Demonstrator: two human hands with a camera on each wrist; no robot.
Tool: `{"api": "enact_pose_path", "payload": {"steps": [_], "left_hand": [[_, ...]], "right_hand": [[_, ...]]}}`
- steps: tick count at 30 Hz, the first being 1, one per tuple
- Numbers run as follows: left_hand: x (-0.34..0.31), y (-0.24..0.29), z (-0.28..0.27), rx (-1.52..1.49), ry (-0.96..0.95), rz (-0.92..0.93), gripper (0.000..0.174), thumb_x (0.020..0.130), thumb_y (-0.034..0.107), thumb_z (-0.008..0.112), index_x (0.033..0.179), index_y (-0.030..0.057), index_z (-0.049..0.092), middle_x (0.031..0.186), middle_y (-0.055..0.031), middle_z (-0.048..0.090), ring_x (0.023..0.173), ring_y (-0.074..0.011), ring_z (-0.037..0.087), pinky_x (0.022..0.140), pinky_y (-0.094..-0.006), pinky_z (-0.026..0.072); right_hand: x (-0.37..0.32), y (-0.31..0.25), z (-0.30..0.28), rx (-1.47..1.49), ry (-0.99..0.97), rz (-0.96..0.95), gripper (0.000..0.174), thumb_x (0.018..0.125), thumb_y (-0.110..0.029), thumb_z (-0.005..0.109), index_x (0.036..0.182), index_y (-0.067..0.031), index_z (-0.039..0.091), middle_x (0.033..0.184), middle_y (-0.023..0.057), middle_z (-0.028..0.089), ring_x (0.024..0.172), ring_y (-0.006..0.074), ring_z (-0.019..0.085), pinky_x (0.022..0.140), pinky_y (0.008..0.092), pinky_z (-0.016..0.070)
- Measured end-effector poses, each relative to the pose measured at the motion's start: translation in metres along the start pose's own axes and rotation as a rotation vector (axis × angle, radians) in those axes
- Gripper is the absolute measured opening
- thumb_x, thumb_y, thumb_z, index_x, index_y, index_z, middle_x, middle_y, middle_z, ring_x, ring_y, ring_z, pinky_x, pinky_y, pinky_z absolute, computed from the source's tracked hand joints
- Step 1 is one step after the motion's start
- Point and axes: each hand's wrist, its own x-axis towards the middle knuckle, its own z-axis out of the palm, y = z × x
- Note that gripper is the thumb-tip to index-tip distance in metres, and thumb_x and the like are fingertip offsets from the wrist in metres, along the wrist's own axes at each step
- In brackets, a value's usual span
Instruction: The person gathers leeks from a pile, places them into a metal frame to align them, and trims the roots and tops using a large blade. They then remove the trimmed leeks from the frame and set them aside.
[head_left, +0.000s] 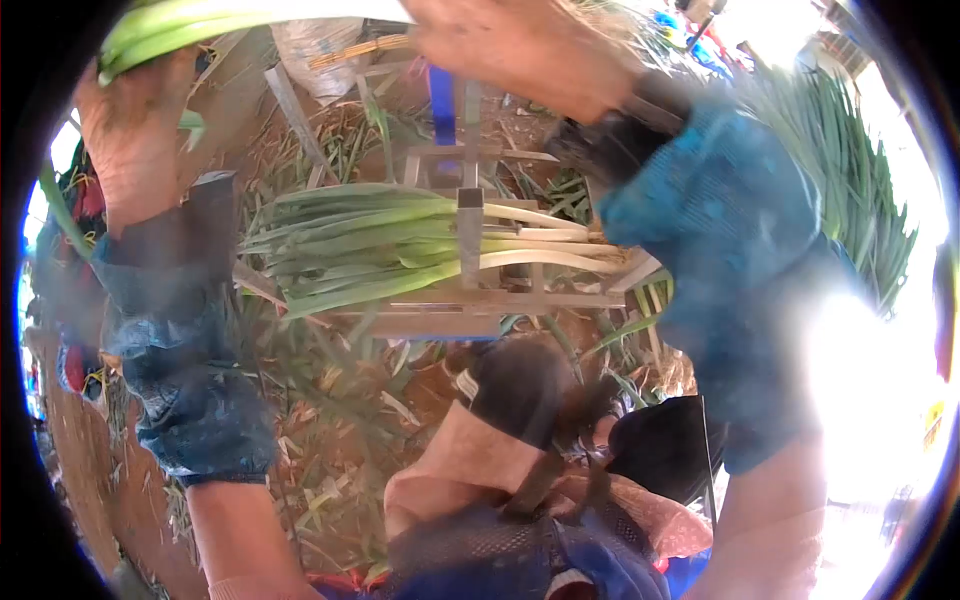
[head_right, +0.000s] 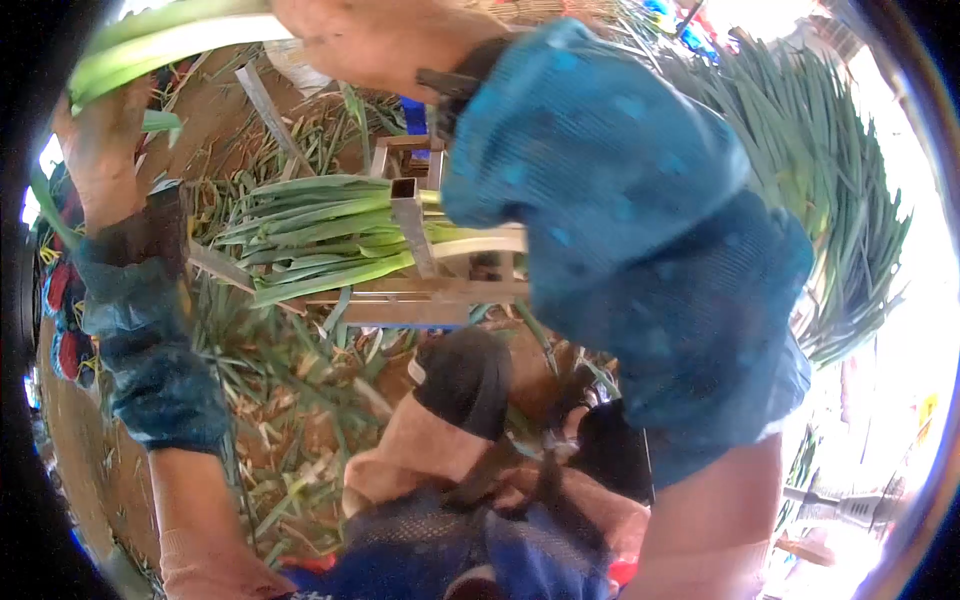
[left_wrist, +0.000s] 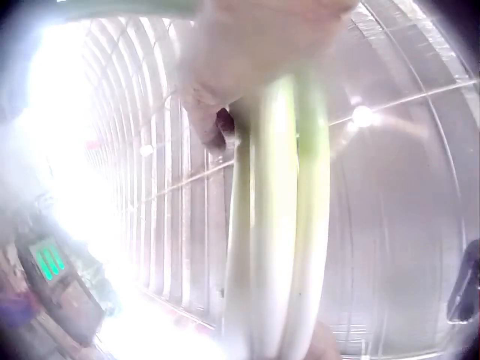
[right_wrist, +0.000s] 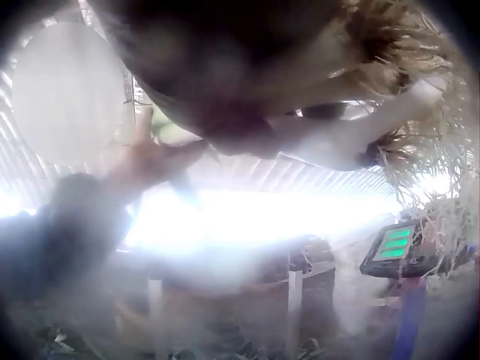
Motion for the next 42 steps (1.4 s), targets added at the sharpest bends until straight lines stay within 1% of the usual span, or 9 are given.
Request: {"api": "enact_pose_path", "payload": {"steps": [3,6,12,16,20,25,26,39,42], "left_hand": [[-0.021,-0.001,0.0,0.095,0.267,-0.127,0.057,0.085,0.043,0.055,0.126,0.0056,0.044,0.134,-0.0128,0.042,0.123,-0.027,0.039,0.106,-0.043,0.0266],[-0.061,-0.046,-0.068,0.036,0.096,-0.403,0.059,0.092,0.051,0.041,0.127,0.0039,0.041,0.128,-0.0161,0.046,0.117,-0.0291,0.045,0.094,-0.0448,0.0424],[-0.196,-0.107,-0.093,0.326,-0.052,-1.293,0.038,0.089,0.033,0.056,0.11,0.0016,0.054,0.084,-0.0077,0.063,0.069,-0.0221,0.062,0.06,-0.036,0.0518],[-0.16,-0.148,-0.053,0.669,-0.353,-1.017,0.035,0.085,0.02,0.059,0.112,-0.0021,0.055,0.096,-0.0105,0.063,0.08,-0.0176,0.06,0.072,-0.0304,0.0485],[-0.155,-0.235,-0.053,1.214,-1.04,-0.038,0.036,0.082,0.024,0.059,0.11,0.0011,0.056,0.104,-0.0122,0.058,0.096,-0.0253,0.054,0.085,-0.0387,0.0434],[-0.237,-0.282,-0.129,1.013,-1.118,-0.563,0.035,0.08,0.03,0.058,0.104,0.004,0.057,0.1,-0.0158,0.056,0.096,-0.0317,0.053,0.087,-0.0405,0.0407],[-0.229,-0.259,-0.097,1.503,-1.237,-0.214,0.035,0.08,0.031,0.058,0.102,0.0049,0.057,0.099,-0.0158,0.055,0.096,-0.0326,0.053,0.087,-0.0404,0.0406],[-0.204,-0.282,-0.071,1.571,-1.516,-0.622,0.042,0.063,0.032,0.068,0.093,0.0048,0.06,0.098,-0.0154,0.055,0.097,-0.0344,0.053,0.085,-0.0441,0.0417],[-0.205,-0.273,-0.056,1.686,-1.577,-0.263,0.042,0.065,0.034,0.067,0.097,0.0069,0.06,0.094,-0.0148,0.057,0.094,-0.0341,0.055,0.084,-0.0442,0.0423]], "right_hand": [[-0.002,0.027,0.05,-0.13,0.138,-0.081,0.026,0.077,-0.008,0.055,0.103,-0.0037,0.053,0.064,0.0125,0.057,0.057,0.0295,0.057,0.05,0.0437,0.0435],[-0.06,0.037,0.077,-0.098,-0.061,0.094,0.026,0.078,-0.008,0.056,0.103,-0.0064,0.052,0.072,0.0102,0.058,0.06,0.0286,0.057,0.052,0.0432,0.0452],[-0.241,0.037,0.112,-0.421,-0.73,0.23,0.038,0.083,-0.008,0.051,0.12,-0.0104,0.051,0.085,0.0059,0.059,0.075,0.0233,0.059,0.064,0.0395,0.0459],[-0.301,0.027,0.112,-0.298,-0.54,0.359,0.045,0.075,-0.016,0.057,0.119,-0.012,0.053,0.086,0.0052,0.057,0.08,0.0227,0.057,0.069,0.0382,0.0438],[-0.342,0.027,0.122,-0.367,-0.616,0.487,0.074,0.057,-0.028,0.073,0.125,-0.0139,0.048,0.093,0.0062,0.055,0.086,0.0245,0.054,0.073,0.0381,0.042],[-0.362,0.011,0.132,-0.399,-0.731,0.593,0.073,0.063,-0.03,0.072,0.128,-0.0137,0.044,0.108,0.0112,0.051,0.102,0.0278,0.049,0.079,0.0416,0.0423],[-0.362,0.013,0.132,-0.346,-0.715,0.617,0.072,0.065,-0.03,0.071,0.129,-0.0131,0.043,0.11,0.0121,0.05,0.104,0.029,0.048,0.08,0.0429,0.0422],[-0.298,0.08,0.176,0.361,-0.857,0.928,0.022,0.081,-0.01,0.048,0.098,-0.0029,0.059,0.085,0.0189,0.06,0.088,0.0373,0.058,0.076,0.049,0.0454],[-0.285,0.097,0.171,0.417,-1.13,0.917,0.034,0.078,-0.011,0.051,0.111,-0.0115,0.06,0.105,0.0137,0.062,0.102,0.033,0.057,0.087,0.0444,0.0436]]}}
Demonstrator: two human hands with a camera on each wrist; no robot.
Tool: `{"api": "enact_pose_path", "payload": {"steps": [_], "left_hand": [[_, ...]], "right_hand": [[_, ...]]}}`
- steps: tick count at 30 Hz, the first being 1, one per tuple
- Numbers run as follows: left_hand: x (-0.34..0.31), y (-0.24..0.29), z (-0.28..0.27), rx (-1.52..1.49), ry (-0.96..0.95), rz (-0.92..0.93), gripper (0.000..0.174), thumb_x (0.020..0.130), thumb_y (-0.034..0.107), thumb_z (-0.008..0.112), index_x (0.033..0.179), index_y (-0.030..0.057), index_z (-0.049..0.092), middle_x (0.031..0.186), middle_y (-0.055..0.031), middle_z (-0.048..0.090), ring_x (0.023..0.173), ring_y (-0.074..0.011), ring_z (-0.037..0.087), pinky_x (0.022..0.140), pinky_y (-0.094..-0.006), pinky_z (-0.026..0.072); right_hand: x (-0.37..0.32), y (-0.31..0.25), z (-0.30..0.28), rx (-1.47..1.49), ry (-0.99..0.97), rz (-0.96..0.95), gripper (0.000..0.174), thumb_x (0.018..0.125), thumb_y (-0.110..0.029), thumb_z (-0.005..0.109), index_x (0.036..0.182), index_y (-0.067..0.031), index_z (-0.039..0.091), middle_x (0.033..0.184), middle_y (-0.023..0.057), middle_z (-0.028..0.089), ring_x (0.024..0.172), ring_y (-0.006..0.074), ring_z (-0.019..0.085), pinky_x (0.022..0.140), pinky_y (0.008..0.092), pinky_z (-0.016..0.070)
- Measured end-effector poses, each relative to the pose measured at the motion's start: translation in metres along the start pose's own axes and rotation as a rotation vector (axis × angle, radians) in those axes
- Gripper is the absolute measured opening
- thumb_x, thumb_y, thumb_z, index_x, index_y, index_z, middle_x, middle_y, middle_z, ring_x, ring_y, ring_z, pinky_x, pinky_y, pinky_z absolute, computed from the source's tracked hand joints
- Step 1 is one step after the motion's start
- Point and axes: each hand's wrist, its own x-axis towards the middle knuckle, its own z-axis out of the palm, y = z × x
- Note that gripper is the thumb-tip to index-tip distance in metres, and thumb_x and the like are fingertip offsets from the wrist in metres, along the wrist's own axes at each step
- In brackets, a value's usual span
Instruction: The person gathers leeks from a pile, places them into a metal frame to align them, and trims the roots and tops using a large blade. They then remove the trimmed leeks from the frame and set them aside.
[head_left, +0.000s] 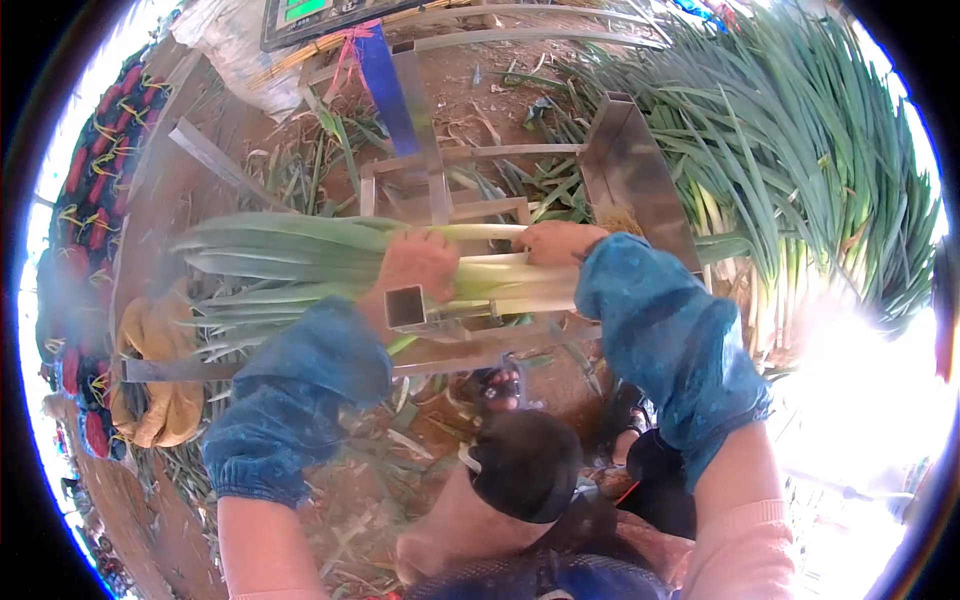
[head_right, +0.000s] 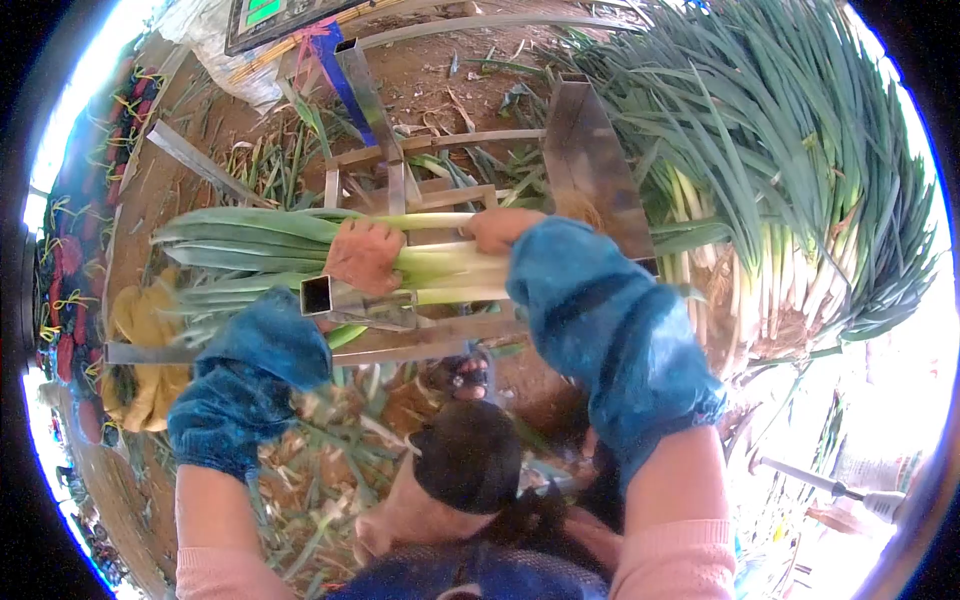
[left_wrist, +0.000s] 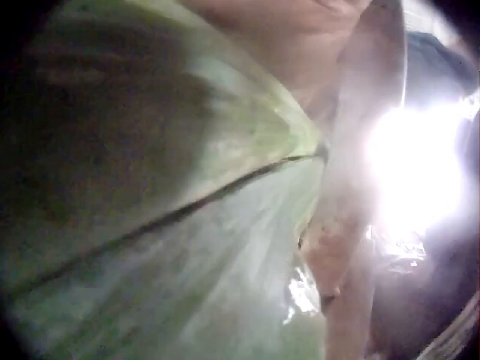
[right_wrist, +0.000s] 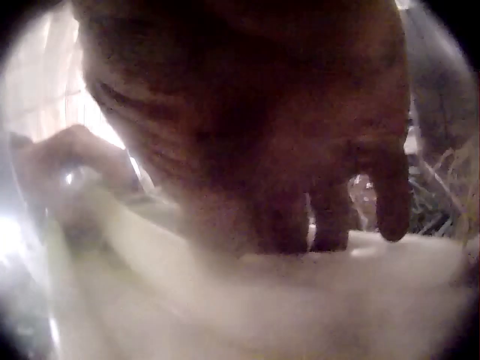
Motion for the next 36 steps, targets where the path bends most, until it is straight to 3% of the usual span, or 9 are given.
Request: {"api": "enact_pose_path", "payload": {"steps": [6,10,11,15,18,23,26,32,36], "left_hand": [[0.001,-0.022,0.006,-0.208,-0.256,-0.001,0.048,0.067,0.038,0.067,0.108,0.0154,0.061,0.098,-0.0154,0.058,0.095,-0.034,0.056,0.082,-0.0444,0.0445],[-0.026,-0.032,0.07,-0.388,0.24,0.088,0.05,0.07,0.033,0.068,0.114,0.0144,0.057,0.105,-0.0143,0.056,0.098,-0.0344,0.054,0.081,-0.0455,0.0471],[-0.033,-0.024,0.07,-0.328,0.315,0.049,0.05,0.071,0.032,0.068,0.116,0.0144,0.055,0.112,-0.0136,0.054,0.099,-0.0342,0.054,0.084,-0.0443,0.0464],[-0.027,-0.016,0.049,-0.388,0.135,-0.023,0.051,0.074,0.029,0.065,0.116,0.0039,0.051,0.112,-0.0193,0.049,0.106,-0.036,0.048,0.088,-0.0451,0.0419],[-0.003,-0.018,-0.008,-0.234,-0.324,-0.142,0.056,0.078,0.035,0.063,0.125,0.0099,0.046,0.124,-0.0171,0.044,0.112,-0.0354,0.045,0.096,-0.0422,0.0394],[0.036,-0.053,-0.016,-0.183,0.048,0.047,0.051,0.084,0.027,0.057,0.125,0.0011,0.04,0.123,-0.0216,0.042,0.112,-0.0393,0.043,0.092,-0.0464,0.0389],[0.069,-0.067,0.024,-0.232,0.137,0.041,0.046,0.082,0.021,0.058,0.119,-0.002,0.044,0.114,-0.022,0.049,0.106,-0.0394,0.049,0.089,-0.0477,0.041],[0.09,-0.053,0.053,-0.306,-0.02,-0.058,0.03,0.08,0.017,0.064,0.104,0.0003,0.058,0.1,-0.0208,0.056,0.096,-0.0381,0.053,0.082,-0.046,0.0426],[0.093,-0.058,0.062,-0.339,0.121,-0.021,0.016,0.079,0.014,0.057,0.086,-0.0002,0.058,0.089,-0.0219,0.058,0.089,-0.0396,0.056,0.076,-0.0483,0.0445]], "right_hand": [[0.005,-0.001,0.002,-0.434,0.1,0.149,0.024,0.081,-0.015,0.052,0.101,-0.0115,0.064,0.101,0.0109,0.064,0.1,0.0333,0.058,0.085,0.0469,0.0448],[-0.023,0.022,0.001,-0.409,0.363,0.232,0.021,0.082,-0.015,0.051,0.093,-0.0088,0.069,0.094,0.0109,0.066,0.098,0.0341,0.056,0.082,0.0536,0.0444],[-0.028,0.014,-0.004,-0.491,0.284,0.273,0.018,0.083,-0.014,0.05,0.095,-0.0097,0.063,0.098,0.0124,0.063,0.098,0.0318,0.058,0.076,0.0455,0.0483],[-0.036,-0.013,0.022,-0.503,0.457,0.268,0.032,0.085,-0.024,0.052,0.111,-0.006,0.058,0.111,0.0159,0.057,0.104,0.0326,0.054,0.077,0.0465,0.047],[-0.039,-0.036,0.055,-0.446,0.652,0.223,0.048,0.086,-0.036,0.052,0.122,-0.0053,0.052,0.12,0.019,0.051,0.111,0.0357,0.048,0.084,0.0498,0.0426],[-0.036,-0.031,0.081,-0.325,0.805,0.191,0.054,0.086,-0.043,0.051,0.124,-0.005,0.05,0.125,0.0213,0.047,0.117,0.0387,0.041,0.093,0.0527,0.0346],[-0.032,-0.027,0.084,-0.339,0.855,0.186,0.053,0.087,-0.044,0.049,0.124,-0.0052,0.05,0.127,0.0189,0.044,0.114,0.0325,0.041,0.089,0.0485,0.0361],[-0.036,-0.025,0.061,-0.132,0.728,0.139,0.026,0.082,-0.03,0.055,0.089,-0.0068,0.064,0.099,0.0121,0.056,0.098,0.0324,0.051,0.082,0.0474,0.0421],[-0.026,-0.019,0.035,-0.249,0.378,0.112,0.022,0.083,-0.025,0.054,0.092,-0.0113,0.068,0.095,0.0108,0.065,0.1,0.0326,0.054,0.077,0.0475,0.0414]]}}
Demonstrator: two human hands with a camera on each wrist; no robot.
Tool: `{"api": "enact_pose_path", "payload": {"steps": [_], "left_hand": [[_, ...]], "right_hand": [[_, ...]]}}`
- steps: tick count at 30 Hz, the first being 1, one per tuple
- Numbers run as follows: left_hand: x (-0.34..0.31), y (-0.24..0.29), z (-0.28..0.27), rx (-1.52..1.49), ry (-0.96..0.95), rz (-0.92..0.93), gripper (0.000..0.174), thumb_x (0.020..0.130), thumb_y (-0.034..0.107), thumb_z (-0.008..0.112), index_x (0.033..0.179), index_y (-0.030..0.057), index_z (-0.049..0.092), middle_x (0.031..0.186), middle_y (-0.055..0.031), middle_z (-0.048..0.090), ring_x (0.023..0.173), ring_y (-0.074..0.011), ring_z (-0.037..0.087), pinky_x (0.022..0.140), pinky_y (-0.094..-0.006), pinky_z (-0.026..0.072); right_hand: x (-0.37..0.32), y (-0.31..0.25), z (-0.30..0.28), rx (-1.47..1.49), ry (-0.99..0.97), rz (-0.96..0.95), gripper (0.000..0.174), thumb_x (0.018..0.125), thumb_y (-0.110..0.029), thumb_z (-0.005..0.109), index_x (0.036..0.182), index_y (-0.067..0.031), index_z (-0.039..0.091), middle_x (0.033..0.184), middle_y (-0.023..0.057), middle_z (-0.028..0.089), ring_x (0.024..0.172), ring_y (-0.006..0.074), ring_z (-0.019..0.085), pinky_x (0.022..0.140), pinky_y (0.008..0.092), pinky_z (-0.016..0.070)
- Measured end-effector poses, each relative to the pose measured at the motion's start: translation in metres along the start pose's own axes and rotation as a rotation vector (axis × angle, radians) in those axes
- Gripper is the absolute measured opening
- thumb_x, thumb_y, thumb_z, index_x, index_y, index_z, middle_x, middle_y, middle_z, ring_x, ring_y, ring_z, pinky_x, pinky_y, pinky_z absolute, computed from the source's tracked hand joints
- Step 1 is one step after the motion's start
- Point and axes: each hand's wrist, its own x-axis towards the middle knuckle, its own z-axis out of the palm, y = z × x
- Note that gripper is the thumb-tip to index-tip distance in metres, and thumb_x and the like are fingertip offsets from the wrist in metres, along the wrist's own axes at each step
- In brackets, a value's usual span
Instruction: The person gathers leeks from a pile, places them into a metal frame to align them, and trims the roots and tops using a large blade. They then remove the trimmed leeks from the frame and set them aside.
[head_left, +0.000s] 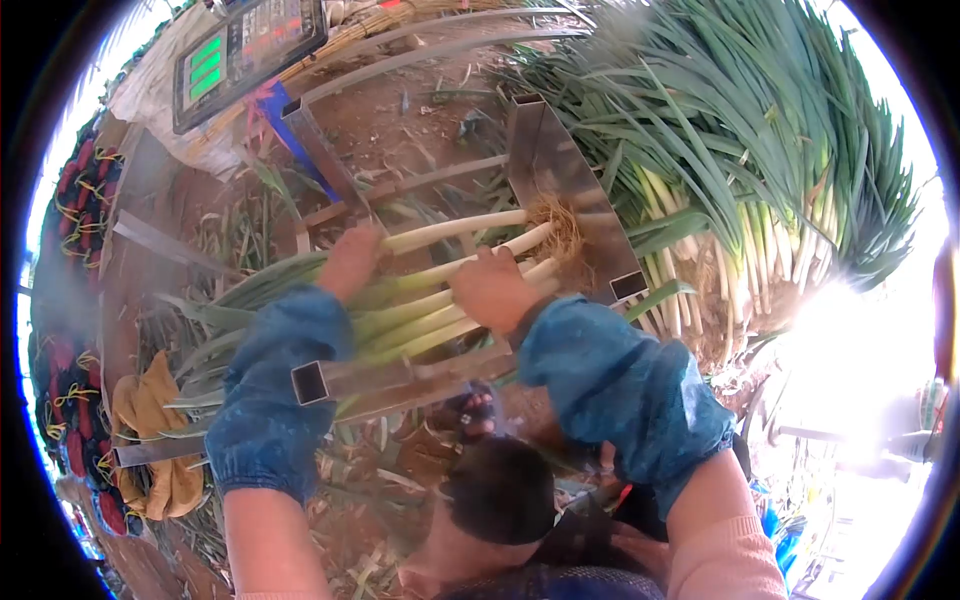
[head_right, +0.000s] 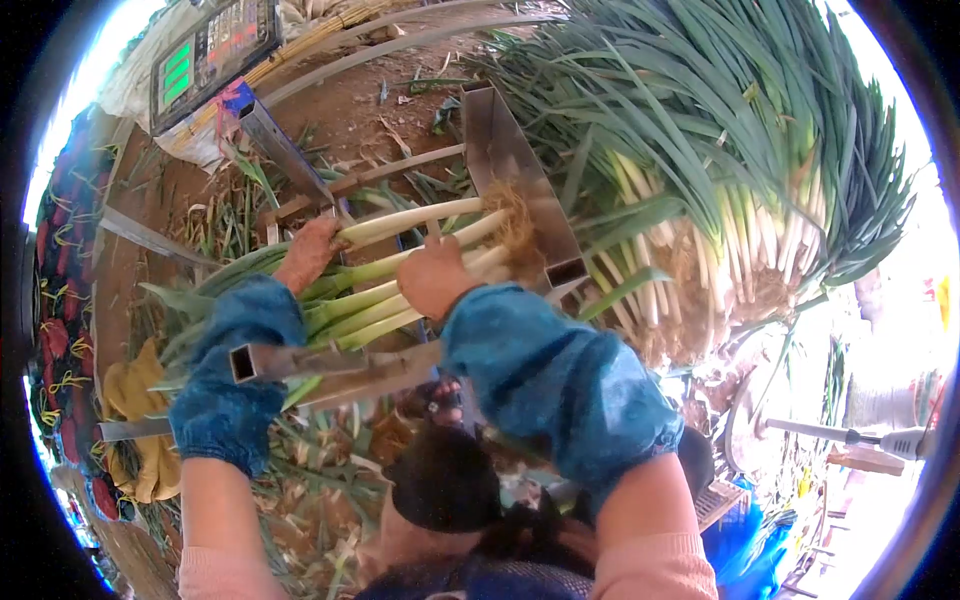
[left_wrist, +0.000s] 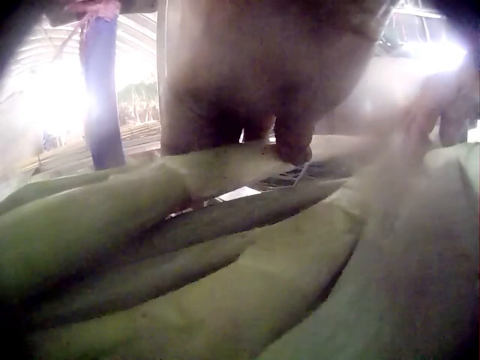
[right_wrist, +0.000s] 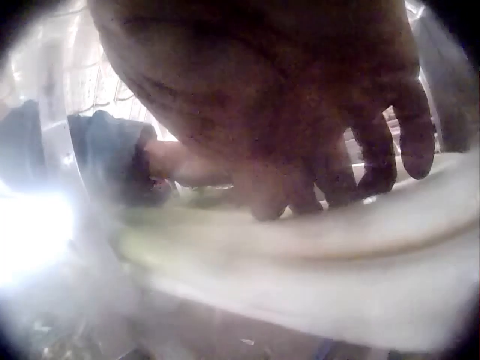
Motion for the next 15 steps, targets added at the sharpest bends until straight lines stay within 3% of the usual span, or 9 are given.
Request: {"api": "enact_pose_path", "payload": {"steps": [2,6,8,11,14,15], "left_hand": [[0.001,-0.003,0.002,-0.063,0.086,0.08,0.017,0.079,0.015,0.058,0.087,-0.0003,0.057,0.088,-0.022,0.058,0.087,-0.0401,0.056,0.075,-0.0483,0.0442],[-0.005,-0.009,0.012,-0.085,0.218,0.172,0.018,0.079,0.017,0.058,0.087,0.0,0.056,0.084,-0.022,0.056,0.085,-0.0404,0.055,0.072,-0.0484,0.0439],[-0.003,-0.009,0.009,-0.077,0.126,0.103,0.019,0.079,0.019,0.06,0.088,0.0021,0.057,0.084,-0.0206,0.055,0.084,-0.039,0.055,0.073,-0.0481,0.0435],[-0.003,-0.01,0.007,-0.123,0.157,0.122,0.024,0.078,0.023,0.063,0.091,0.0033,0.059,0.086,-0.0188,0.057,0.085,-0.0383,0.055,0.075,-0.0465,0.0441],[0.005,-0.01,-0.002,-0.176,-0.02,0.023,0.026,0.076,0.021,0.065,0.09,-0.0004,0.061,0.09,-0.0199,0.059,0.086,-0.0398,0.055,0.076,-0.043,0.0439],[0.005,-0.007,-0.003,-0.205,-0.058,0.001,0.027,0.076,0.022,0.066,0.091,-0.0003,0.062,0.091,-0.0194,0.06,0.086,-0.0385,0.056,0.077,-0.0416,0.0444]], "right_hand": [[0.006,-0.001,0.001,-0.046,0.053,-0.054,0.022,0.082,-0.021,0.053,0.094,-0.0103,0.068,0.091,0.0115,0.066,0.096,0.033,0.057,0.074,0.0487,0.043],[0.019,0.0,-0.009,-0.043,-0.076,-0.042,0.014,0.079,-0.017,0.055,0.085,-0.0073,0.063,0.088,0.0113,0.062,0.094,0.0317,0.056,0.075,0.0492,0.044],[0.016,0.003,-0.023,0.011,-0.135,-0.073,0.016,0.08,-0.019,0.055,0.088,-0.0065,0.062,0.091,0.0116,0.061,0.096,0.0312,0.056,0.078,0.0494,0.0434],[-0.001,0.011,-0.023,-0.058,0.094,-0.194,0.018,0.082,-0.019,0.054,0.092,-0.0061,0.059,0.095,0.0126,0.06,0.098,0.0305,0.056,0.08,0.0477,0.0429],[-0.023,0.014,-0.03,0.006,0.078,-0.077,0.016,0.082,-0.017,0.054,0.093,-0.0065,0.058,0.097,0.0127,0.058,0.097,0.0307,0.056,0.081,0.0456,0.0426],[-0.03,0.013,-0.026,-0.03,0.161,-0.09,0.012,0.081,-0.013,0.055,0.09,-0.0058,0.058,0.094,0.0125,0.058,0.094,0.0303,0.055,0.081,0.0444,0.0426]]}}
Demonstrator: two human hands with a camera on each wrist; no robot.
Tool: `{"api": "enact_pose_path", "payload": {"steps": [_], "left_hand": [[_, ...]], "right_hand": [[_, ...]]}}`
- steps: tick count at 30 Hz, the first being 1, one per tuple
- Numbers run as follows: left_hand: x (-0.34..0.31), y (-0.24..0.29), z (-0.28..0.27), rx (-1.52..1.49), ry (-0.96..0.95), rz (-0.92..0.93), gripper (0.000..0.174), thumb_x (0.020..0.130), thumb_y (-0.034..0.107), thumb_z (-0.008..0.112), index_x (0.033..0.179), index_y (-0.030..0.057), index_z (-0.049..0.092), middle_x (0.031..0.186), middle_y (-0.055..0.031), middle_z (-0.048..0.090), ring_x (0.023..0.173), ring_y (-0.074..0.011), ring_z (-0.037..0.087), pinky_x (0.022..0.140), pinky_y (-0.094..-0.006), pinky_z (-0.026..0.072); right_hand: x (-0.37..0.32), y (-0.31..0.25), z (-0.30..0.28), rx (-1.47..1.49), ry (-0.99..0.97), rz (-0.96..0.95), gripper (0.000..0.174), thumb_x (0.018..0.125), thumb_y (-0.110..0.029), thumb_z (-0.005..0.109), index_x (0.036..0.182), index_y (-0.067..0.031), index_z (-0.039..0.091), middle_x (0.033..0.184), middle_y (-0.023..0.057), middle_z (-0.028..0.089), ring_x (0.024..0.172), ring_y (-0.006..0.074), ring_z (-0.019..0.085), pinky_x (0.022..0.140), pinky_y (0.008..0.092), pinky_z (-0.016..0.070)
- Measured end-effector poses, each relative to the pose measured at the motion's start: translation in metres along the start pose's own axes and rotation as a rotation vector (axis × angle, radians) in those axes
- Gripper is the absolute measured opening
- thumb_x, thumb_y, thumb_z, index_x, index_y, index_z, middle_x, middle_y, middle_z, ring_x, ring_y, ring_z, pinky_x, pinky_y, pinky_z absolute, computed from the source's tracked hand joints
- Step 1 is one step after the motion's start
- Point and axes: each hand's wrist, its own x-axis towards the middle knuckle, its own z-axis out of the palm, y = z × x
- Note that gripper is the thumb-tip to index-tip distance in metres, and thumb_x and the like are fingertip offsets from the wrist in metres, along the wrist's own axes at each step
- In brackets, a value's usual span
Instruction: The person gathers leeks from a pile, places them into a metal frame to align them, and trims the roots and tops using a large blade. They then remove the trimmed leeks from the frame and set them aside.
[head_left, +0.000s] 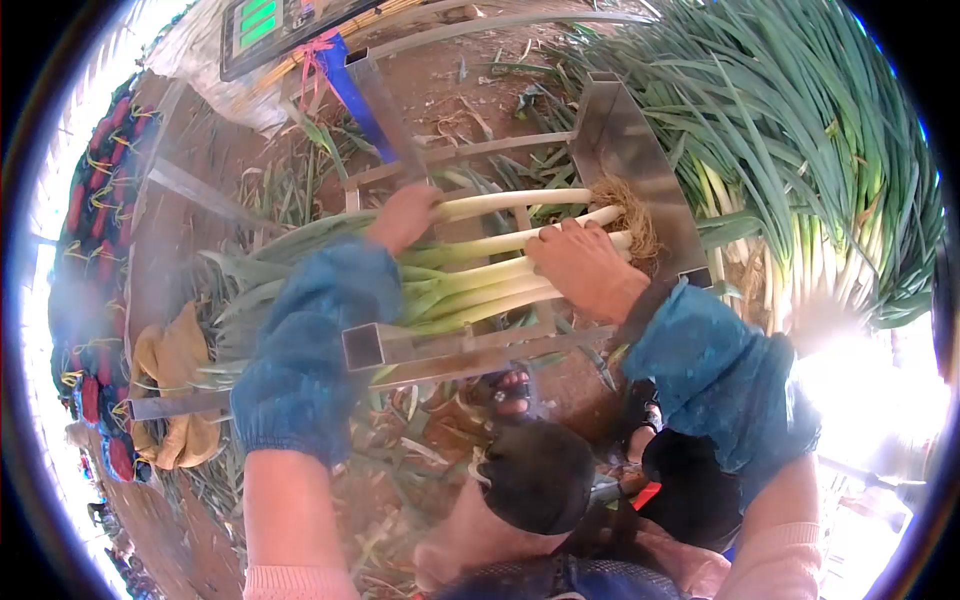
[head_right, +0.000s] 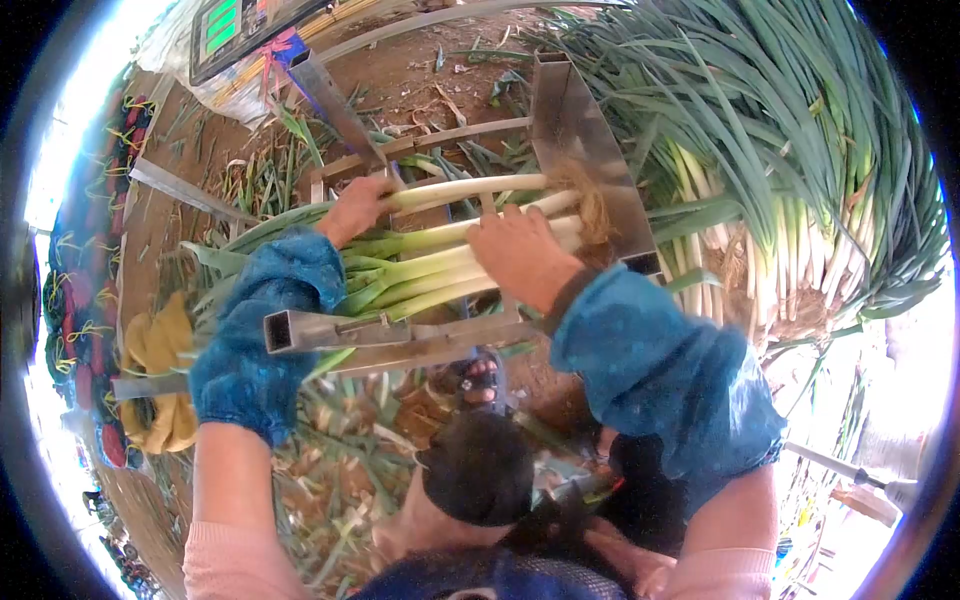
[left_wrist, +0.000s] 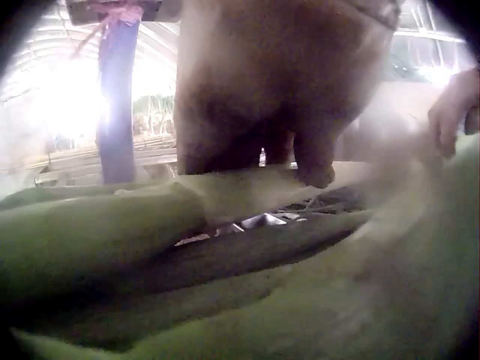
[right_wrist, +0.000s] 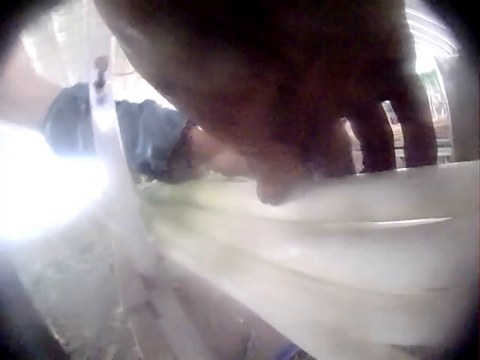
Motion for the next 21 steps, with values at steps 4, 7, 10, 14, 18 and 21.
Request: {"api": "enact_pose_path", "payload": {"steps": [4,7,10,14,18,21], "left_hand": [[-0.006,0.032,-0.014,-0.128,-0.263,-0.057,0.03,0.075,0.022,0.067,0.097,0.0011,0.063,0.097,-0.0172,0.063,0.088,-0.0324,0.059,0.079,-0.037,0.0456],[-0.021,0.032,0.0,-0.177,-0.306,-0.053,0.032,0.075,0.018,0.067,0.102,0.0015,0.061,0.097,-0.0163,0.063,0.09,-0.0271,0.059,0.081,-0.0346,0.045],[-0.021,0.032,0.009,-0.194,-0.276,-0.017,0.033,0.076,0.017,0.066,0.104,0.0005,0.059,0.099,-0.0175,0.063,0.092,-0.0283,0.059,0.083,-0.0354,0.0444],[-0.037,0.051,-0.011,-0.199,-0.273,0.031,0.034,0.078,0.016,0.064,0.107,-0.0016,0.057,0.102,-0.0193,0.061,0.093,-0.0324,0.057,0.084,-0.0378,0.0442],[-0.037,0.045,0.018,0.039,-0.032,0.182,0.037,0.077,0.012,0.063,0.113,0.0049,0.056,0.1,-0.0168,0.055,0.095,-0.033,0.053,0.084,-0.0421,0.042],[-0.041,0.05,0.013,-0.022,0.045,0.225,0.037,0.076,0.007,0.063,0.112,0.0082,0.058,0.098,-0.0163,0.055,0.092,-0.0333,0.053,0.082,-0.042,0.0423]], "right_hand": [[-0.006,-0.004,0.004,0.027,0.076,0.006,0.012,0.079,-0.01,0.053,0.09,-0.0055,0.056,0.092,0.0117,0.055,0.093,0.0298,0.054,0.08,0.0424,0.0426],[-0.003,-0.004,0.015,0.074,0.144,0.046,0.015,0.079,-0.011,0.053,0.093,-0.0064,0.054,0.092,0.0105,0.054,0.094,0.029,0.054,0.079,0.0417,0.0427],[0.001,0.002,0.021,0.032,0.041,-0.023,0.021,0.079,-0.013,0.055,0.099,-0.0065,0.053,0.093,0.0104,0.054,0.093,0.0291,0.054,0.08,0.0414,0.0427],[0.007,-0.007,0.015,0.142,0.05,0.059,0.034,0.079,-0.02,0.057,0.109,-0.0054,0.055,0.096,0.0124,0.056,0.095,0.028,0.055,0.078,0.0418,0.0444],[0.006,-0.011,0.02,0.009,-0.123,0.028,0.023,0.084,-0.02,0.052,0.098,-0.0047,0.061,0.095,0.0125,0.059,0.101,0.0324,0.052,0.087,0.0446,0.0401],[-0.007,-0.023,0.015,0.024,0.049,-0.003,0.031,0.077,-0.025,0.061,0.1,-0.0042,0.059,0.095,0.0126,0.057,0.096,0.0297,0.052,0.084,0.0416,0.0402]]}}
